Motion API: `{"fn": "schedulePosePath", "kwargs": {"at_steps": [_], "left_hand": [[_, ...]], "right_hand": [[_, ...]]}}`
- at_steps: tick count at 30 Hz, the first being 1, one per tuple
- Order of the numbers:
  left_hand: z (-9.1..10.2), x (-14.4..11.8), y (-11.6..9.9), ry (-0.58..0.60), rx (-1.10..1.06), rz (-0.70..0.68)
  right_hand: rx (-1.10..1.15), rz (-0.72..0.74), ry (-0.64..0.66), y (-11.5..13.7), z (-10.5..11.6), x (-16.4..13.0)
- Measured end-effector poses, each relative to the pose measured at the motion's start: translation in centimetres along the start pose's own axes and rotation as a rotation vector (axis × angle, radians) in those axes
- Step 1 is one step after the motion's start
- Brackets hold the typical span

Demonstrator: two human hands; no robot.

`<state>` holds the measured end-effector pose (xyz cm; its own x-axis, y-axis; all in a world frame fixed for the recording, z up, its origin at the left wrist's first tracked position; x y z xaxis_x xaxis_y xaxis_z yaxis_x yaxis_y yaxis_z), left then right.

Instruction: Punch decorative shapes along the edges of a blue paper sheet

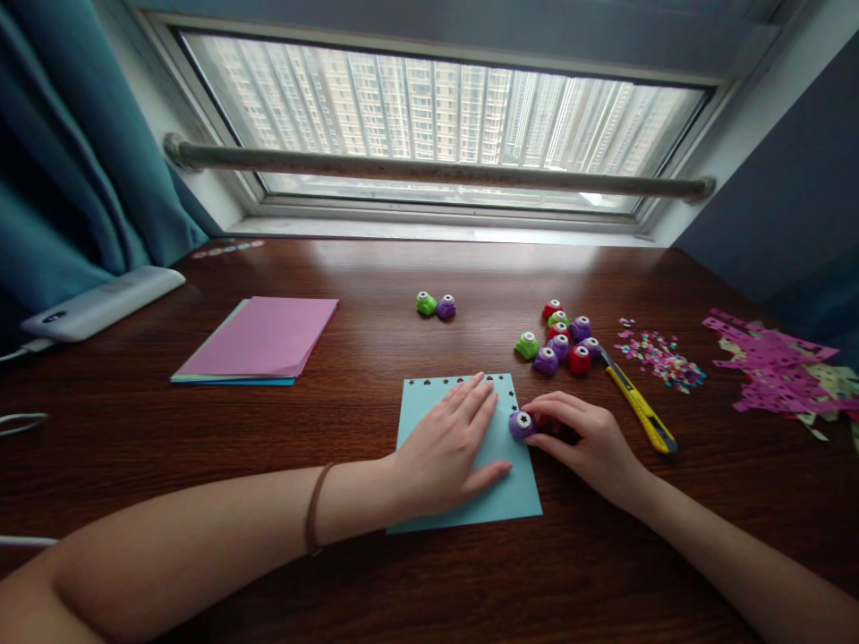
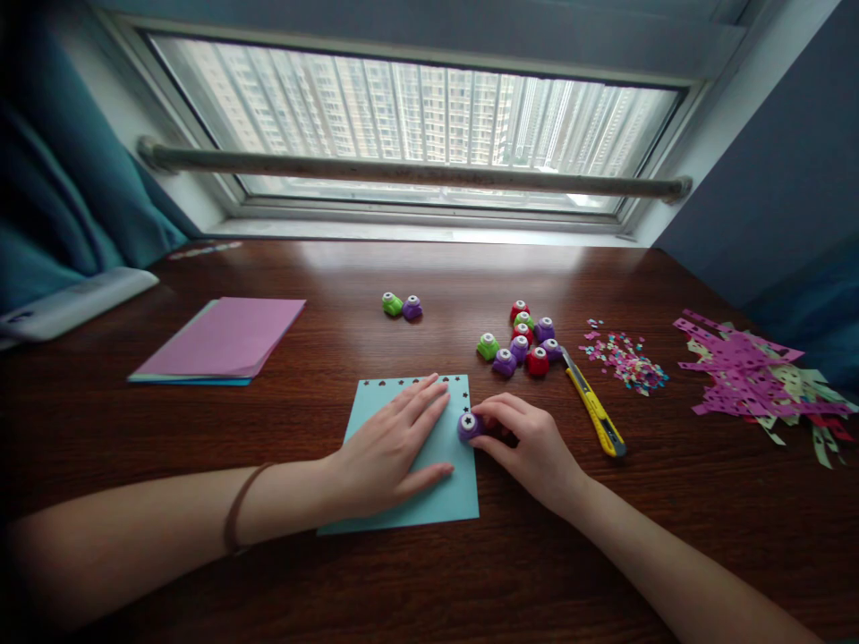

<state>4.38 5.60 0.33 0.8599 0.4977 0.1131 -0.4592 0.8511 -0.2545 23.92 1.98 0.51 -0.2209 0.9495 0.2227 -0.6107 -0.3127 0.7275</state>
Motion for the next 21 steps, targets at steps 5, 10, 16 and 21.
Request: {"fn": "schedulePosePath", "kwargs": {"at_steps": [5, 10, 16, 21], "left_hand": [[0.0, -0.1, 0.0, -0.024, -0.002, -0.022], [0.2, -0.2, -0.2, -0.097, 0.103, -0.069], [0.9, -0.7, -1.2, -0.324, 0.278, -0.271], [1.9, -1.5, -2.5, -0.497, 0.143, -0.672]], "right_hand": [[0.010, 0.001, 0.005, 0.0, -0.1, 0.0], [-0.001, -0.009, 0.006, 0.1, 0.0, 0.0], [0.016, -0.038, 0.006, 0.0, 0.2, 0.1], [0.157, -0.178, -0.057, -0.8, 0.9, 0.2]]}}
Point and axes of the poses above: each hand's wrist, its own x-axis towards the middle knuckle, its own z-axis out of the back of the hand, y = z × x, the point moved 2 cm from there along x, towards the middle knuckle, and after that the axes turned 5 degrees about -z, right-handed, at the moved point
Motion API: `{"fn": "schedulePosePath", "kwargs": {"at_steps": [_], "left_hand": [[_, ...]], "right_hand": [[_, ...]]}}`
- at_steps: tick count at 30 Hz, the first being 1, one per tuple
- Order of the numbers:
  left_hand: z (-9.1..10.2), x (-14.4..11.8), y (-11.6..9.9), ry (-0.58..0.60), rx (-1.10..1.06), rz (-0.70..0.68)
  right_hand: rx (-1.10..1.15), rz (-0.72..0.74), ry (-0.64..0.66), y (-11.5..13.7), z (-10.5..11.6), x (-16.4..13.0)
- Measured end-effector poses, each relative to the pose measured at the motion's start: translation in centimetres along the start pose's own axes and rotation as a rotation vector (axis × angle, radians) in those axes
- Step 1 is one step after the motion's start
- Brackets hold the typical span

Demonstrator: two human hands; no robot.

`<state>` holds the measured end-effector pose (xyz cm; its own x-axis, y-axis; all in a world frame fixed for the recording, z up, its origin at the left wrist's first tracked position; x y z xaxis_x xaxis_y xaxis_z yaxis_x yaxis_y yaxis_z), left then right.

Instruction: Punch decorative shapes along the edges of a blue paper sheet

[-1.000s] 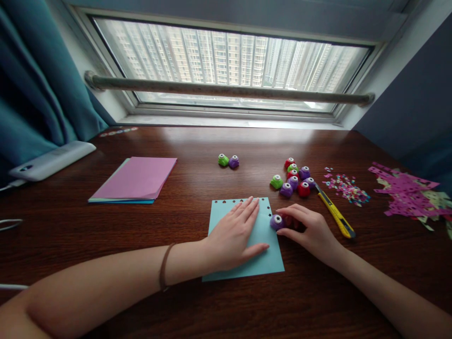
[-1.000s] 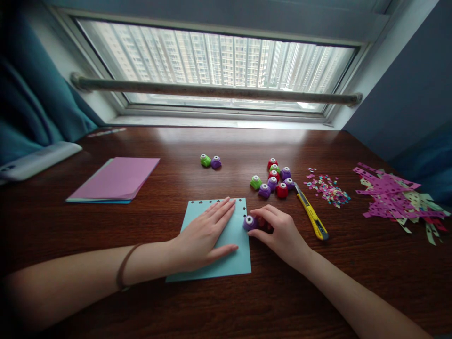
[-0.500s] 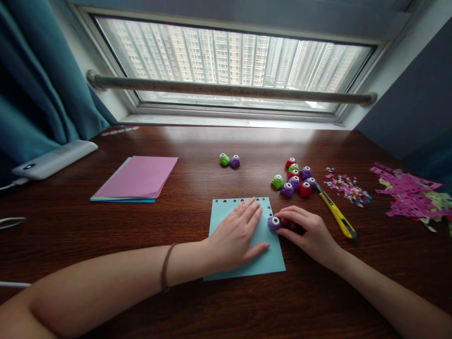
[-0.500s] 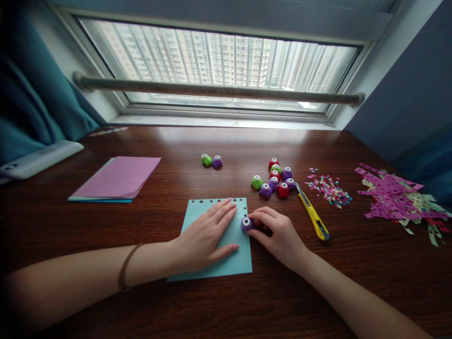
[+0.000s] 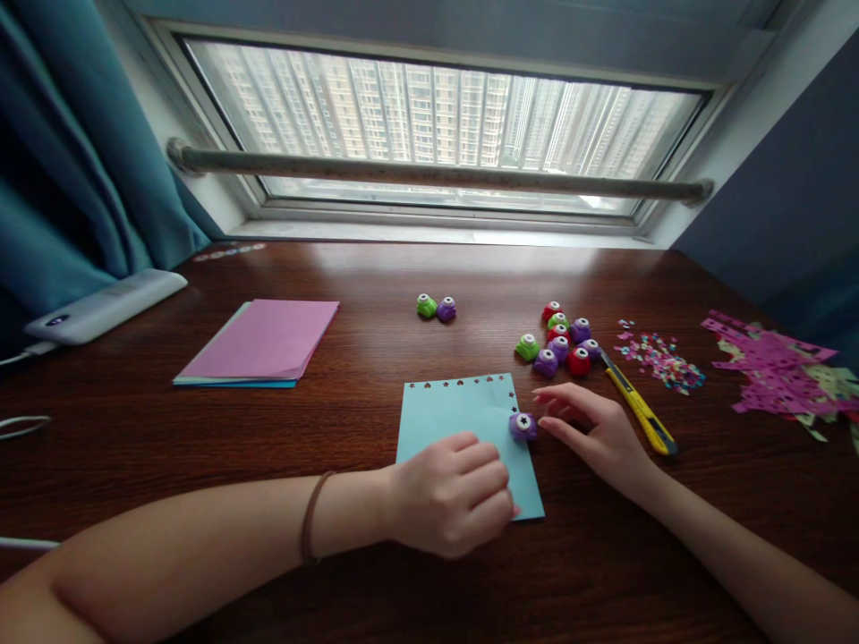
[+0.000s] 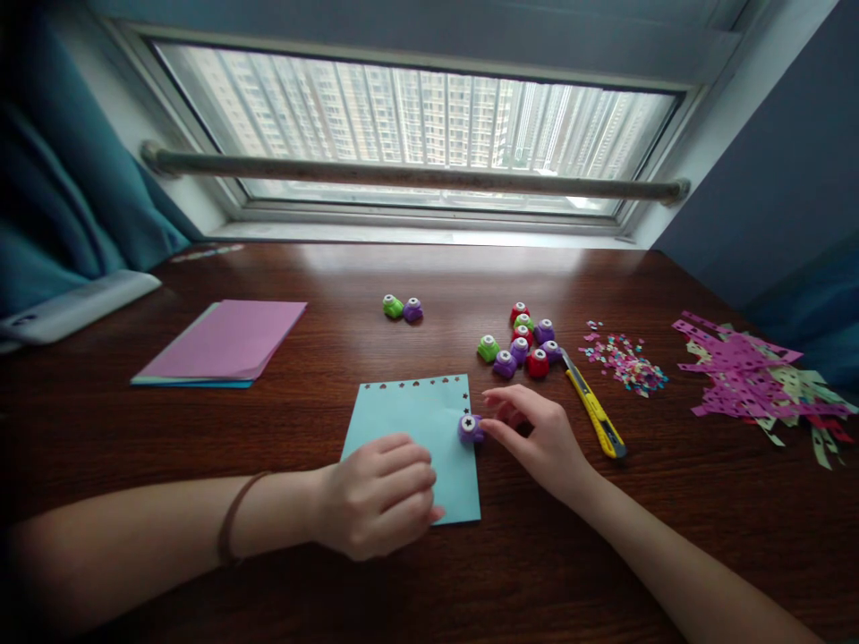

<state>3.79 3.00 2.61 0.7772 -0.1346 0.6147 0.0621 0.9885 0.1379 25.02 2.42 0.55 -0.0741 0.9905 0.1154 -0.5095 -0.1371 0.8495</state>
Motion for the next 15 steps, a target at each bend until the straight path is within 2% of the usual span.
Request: {"fn": "schedulePosePath", "kwargs": {"at_steps": [3, 5, 8, 15], "left_hand": [[0.5, 0.0, -1.0, -0.085, -0.120, -0.257], [0.6, -0.2, -1.4, -0.092, -0.134, -0.338], [0.3, -0.4, -1.6, -0.089, -0.124, -0.334], [-0.3, -0.7, -1.5, -0.119, -0.114, -0.297]], "right_hand": [[0.016, -0.148, -0.102, -0.5, 0.7, 0.2], [0.006, -0.220, -0.128, -0.8, 1.0, 0.3], [0.009, -0.266, -0.106, -1.0, 1.1, 0.4], [0.003, -0.266, -0.111, -0.9, 1.0, 0.4]]}}
Point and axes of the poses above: each hand's wrist, its own x-axis towards the middle knuckle, its own z-axis out of the back of the hand, y = z × x, the point moved 2 cm from there along x, towards the middle knuckle, and after that the axes turned 5 degrees about -z, right-handed, at the moved point
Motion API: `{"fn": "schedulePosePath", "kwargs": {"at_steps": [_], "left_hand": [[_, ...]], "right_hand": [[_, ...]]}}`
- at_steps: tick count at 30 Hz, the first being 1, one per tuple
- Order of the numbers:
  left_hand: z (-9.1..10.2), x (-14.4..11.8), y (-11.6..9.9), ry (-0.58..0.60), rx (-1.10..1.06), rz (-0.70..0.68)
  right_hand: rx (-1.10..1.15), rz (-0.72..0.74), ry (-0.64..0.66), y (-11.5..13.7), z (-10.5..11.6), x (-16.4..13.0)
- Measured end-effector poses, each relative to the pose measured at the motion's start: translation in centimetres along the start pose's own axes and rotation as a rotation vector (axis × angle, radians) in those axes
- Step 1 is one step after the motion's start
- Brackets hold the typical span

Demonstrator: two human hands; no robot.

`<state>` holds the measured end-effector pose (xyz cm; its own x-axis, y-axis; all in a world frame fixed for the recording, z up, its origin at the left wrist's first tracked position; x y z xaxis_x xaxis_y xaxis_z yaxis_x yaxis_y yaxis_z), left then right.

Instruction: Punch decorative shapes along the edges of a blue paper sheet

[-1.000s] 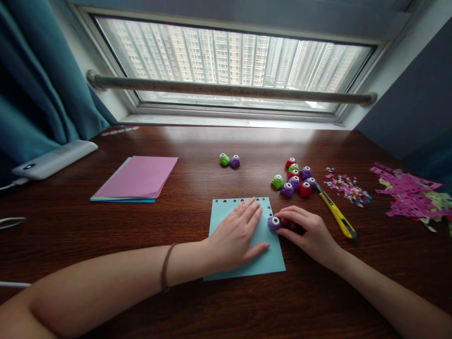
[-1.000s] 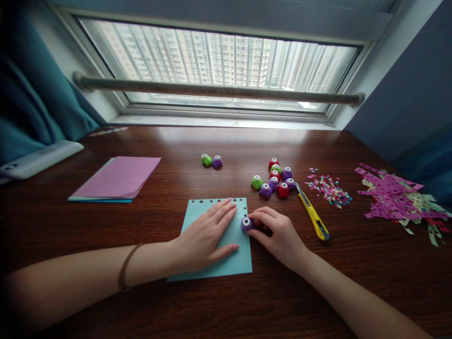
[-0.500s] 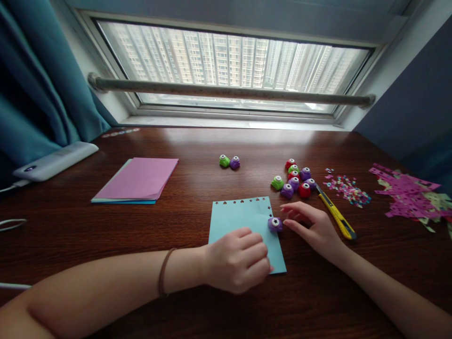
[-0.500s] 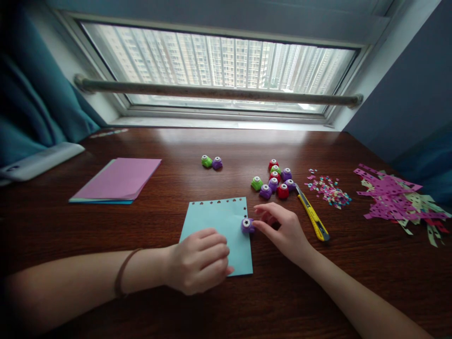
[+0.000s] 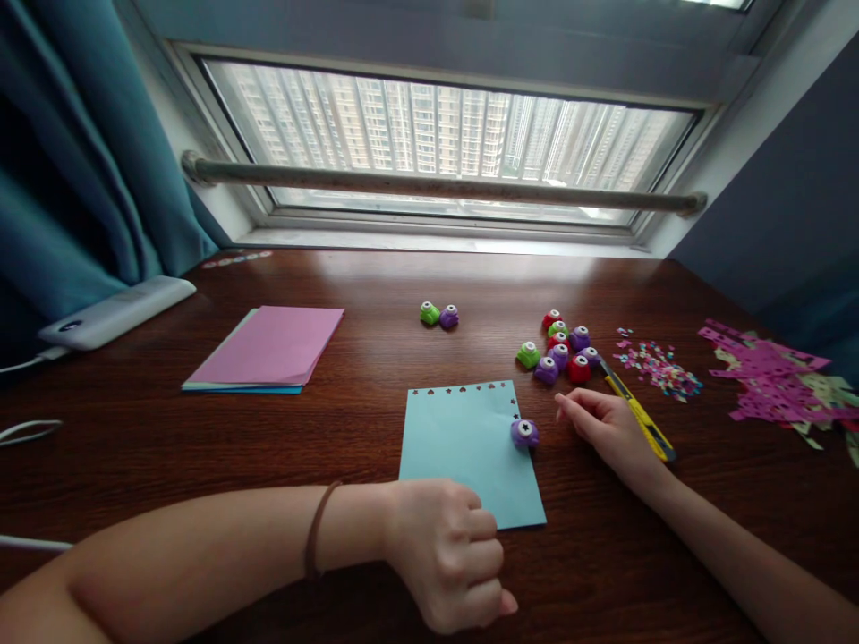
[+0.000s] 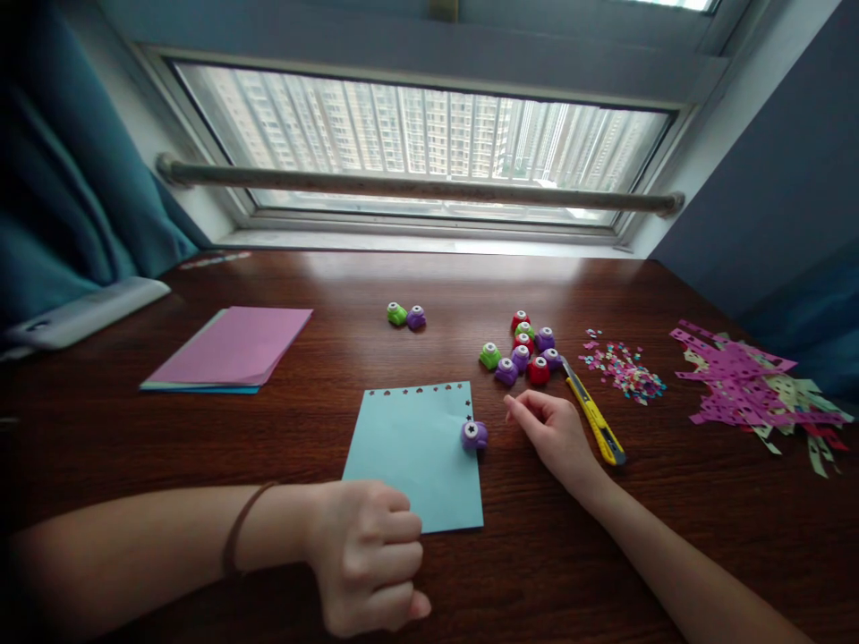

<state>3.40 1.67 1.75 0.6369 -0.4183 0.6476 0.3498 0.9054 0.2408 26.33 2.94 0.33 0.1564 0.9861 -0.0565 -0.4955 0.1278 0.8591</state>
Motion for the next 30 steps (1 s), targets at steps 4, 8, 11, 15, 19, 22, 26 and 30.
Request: {"fn": "schedulePosePath", "kwargs": {"at_steps": [4, 8, 11, 15, 19, 22, 26, 30], "left_hand": [[-0.01, 0.07, 0.07, -0.001, -0.015, 0.011], [0.09, 0.09, -0.03, -0.012, -0.023, -0.003], [0.11, 0.04, -0.11, -0.019, -0.020, -0.004], [0.17, 0.05, -0.08, -0.031, -0.025, -0.007], [0.17, 0.08, -0.02, -0.037, -0.021, 0.001], [0.13, 0.06, -0.04, -0.043, -0.019, 0.006], [0.10, 0.07, -0.02, -0.037, -0.017, 0.012], [0.09, 0.08, 0.08, -0.030, -0.024, 0.023]], "right_hand": [[-0.024, 0.006, 0.000, 0.21, -0.12, -0.03], [-0.085, 0.038, -0.017, 0.56, -0.17, -0.19], [-0.113, 0.064, -0.021, 0.71, -0.17, -0.30], [-0.125, 0.080, -0.022, 0.78, -0.19, -0.36], [-0.136, 0.087, -0.019, 0.78, -0.23, -0.35], [-0.136, 0.102, -0.017, 0.78, -0.26, -0.33], [-0.129, 0.089, -0.002, 0.79, -0.29, -0.29], [-0.140, 0.094, -0.009, 0.87, -0.28, -0.33]]}}
Point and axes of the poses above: each hand's wrist, its own x-axis towards the middle knuckle, its own z-axis out of the back of the hand, y = z × x, the point moved 2 cm from there along x, towards the middle knuckle, and after that the axes turned 5 degrees about -z, right-handed, at the moved point
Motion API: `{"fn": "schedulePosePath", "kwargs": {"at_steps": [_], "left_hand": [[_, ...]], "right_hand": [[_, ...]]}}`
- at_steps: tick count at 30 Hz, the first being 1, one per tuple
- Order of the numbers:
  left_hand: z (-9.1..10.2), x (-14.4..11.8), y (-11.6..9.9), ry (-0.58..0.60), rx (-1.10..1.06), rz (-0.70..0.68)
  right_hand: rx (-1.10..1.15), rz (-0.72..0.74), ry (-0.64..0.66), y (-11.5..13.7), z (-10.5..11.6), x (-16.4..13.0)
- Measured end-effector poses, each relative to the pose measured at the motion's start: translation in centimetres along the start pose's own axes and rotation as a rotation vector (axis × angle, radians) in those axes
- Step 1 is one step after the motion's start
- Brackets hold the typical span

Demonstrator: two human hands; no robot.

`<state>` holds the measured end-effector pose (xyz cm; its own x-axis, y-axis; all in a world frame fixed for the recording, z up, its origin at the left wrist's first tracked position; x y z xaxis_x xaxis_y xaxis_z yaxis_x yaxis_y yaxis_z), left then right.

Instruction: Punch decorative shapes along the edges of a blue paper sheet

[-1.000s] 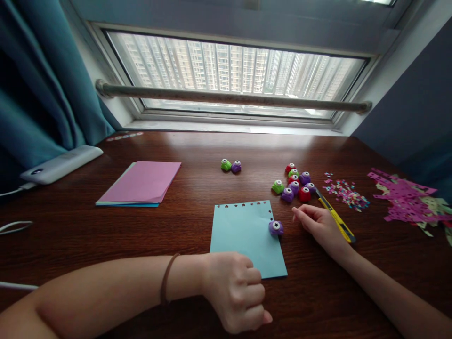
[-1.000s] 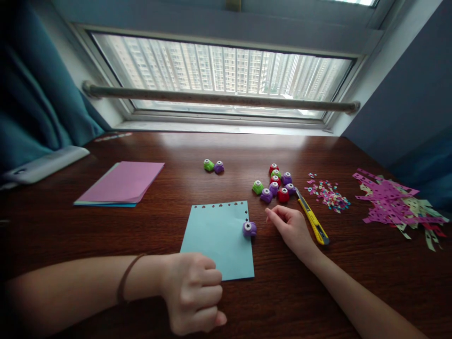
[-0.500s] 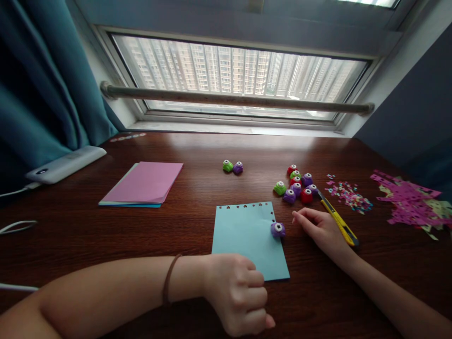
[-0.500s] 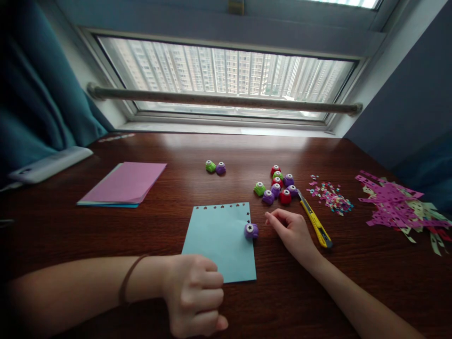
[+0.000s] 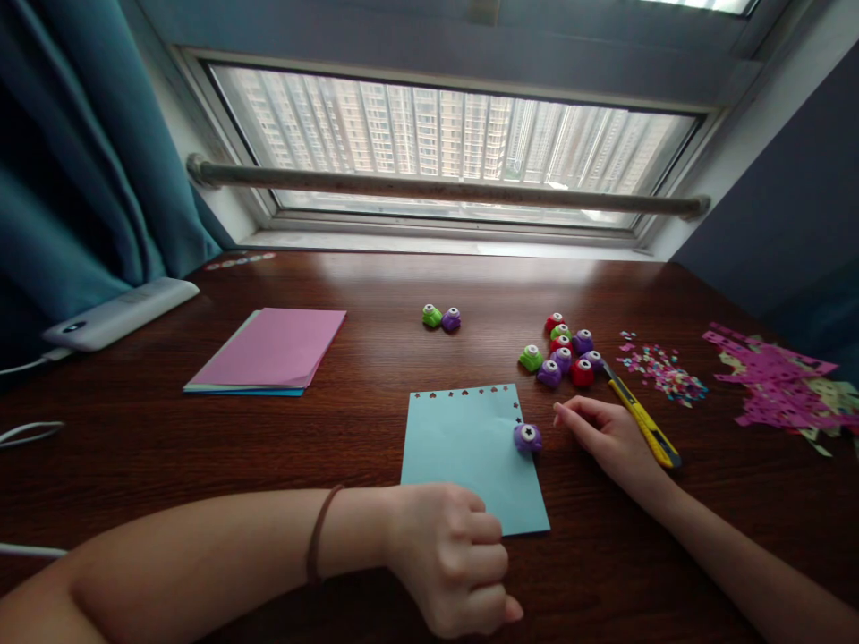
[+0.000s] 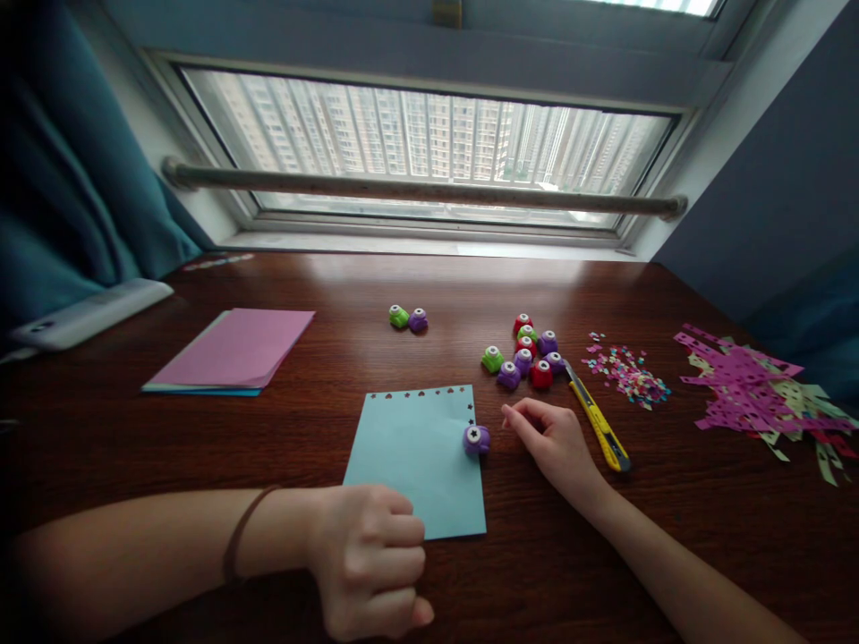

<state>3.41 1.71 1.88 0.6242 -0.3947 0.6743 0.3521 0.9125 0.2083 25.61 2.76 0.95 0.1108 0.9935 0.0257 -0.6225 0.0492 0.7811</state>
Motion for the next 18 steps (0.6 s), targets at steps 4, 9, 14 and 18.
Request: {"fn": "schedulePosePath", "kwargs": {"at_steps": [4, 9, 14, 18], "left_hand": [[-0.11, -0.09, 0.06, 0.007, -0.020, 0.010], [-0.19, -0.14, 0.04, 0.000, -0.030, 0.017], [-0.15, -0.12, 0.00, 0.012, -0.025, 0.002], [-0.10, -0.10, 0.01, 0.015, -0.024, 0.006]], "right_hand": [[0.001, -0.002, 0.003, -0.06, -0.03, -0.09], [-0.006, 0.005, 0.005, -0.08, -0.03, -0.11], [-0.009, 0.010, 0.008, 0.02, -0.08, -0.06], [-0.016, 0.011, 0.005, 0.04, -0.13, -0.03]]}}
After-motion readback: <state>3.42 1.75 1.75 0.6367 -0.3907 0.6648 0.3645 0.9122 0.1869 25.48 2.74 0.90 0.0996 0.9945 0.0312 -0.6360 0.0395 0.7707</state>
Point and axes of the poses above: each hand's wrist, its own x-axis towards the middle knuckle, its own z-axis out of the back of the hand, y = z × x, the point moved 2 cm from there along x, towards the middle knuckle, and after that the axes turned 5 degrees about -z, right-handed, at the moved point
